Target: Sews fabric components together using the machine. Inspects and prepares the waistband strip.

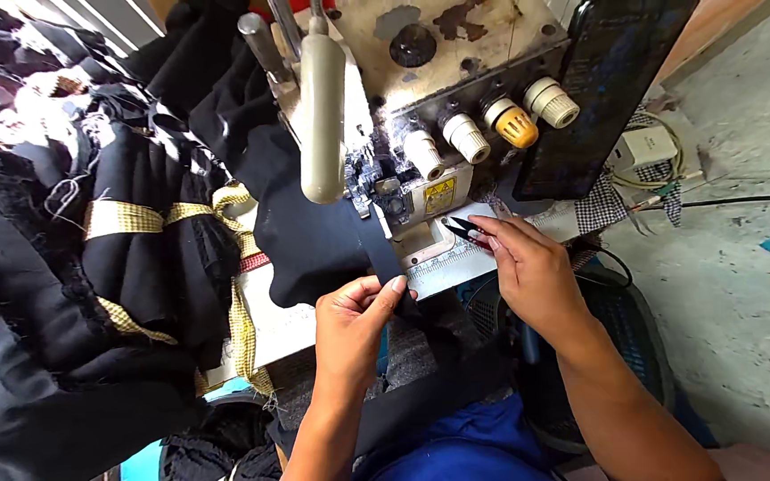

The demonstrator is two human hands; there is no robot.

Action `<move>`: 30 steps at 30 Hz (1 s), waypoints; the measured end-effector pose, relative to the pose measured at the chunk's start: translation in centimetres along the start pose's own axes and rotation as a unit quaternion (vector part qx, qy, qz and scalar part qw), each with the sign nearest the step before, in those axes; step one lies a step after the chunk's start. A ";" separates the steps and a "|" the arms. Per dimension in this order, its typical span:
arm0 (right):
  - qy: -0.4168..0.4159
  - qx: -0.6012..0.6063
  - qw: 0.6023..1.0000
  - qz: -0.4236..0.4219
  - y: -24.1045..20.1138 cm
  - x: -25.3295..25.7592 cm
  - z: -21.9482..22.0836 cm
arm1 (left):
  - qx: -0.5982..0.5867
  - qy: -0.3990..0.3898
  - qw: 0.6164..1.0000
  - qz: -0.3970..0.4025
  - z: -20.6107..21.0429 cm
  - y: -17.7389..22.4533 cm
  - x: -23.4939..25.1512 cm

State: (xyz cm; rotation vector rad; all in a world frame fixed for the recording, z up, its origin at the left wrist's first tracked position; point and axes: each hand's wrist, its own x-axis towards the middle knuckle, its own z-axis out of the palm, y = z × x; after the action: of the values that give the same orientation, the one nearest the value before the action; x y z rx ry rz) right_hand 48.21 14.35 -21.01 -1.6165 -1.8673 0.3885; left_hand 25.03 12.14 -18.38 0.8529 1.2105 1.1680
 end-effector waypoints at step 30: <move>-0.030 0.081 0.992 -0.086 -2.4 2.2 1.9 | 0.652 -0.354 0.666 -0.075 -5.6 -2.1 -2.6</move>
State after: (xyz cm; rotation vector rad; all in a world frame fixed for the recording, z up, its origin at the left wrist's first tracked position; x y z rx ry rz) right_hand 45.04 16.27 -20.39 -1.3385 -1.9491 0.5058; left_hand 20.13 8.62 -20.83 1.9598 1.2606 -0.4572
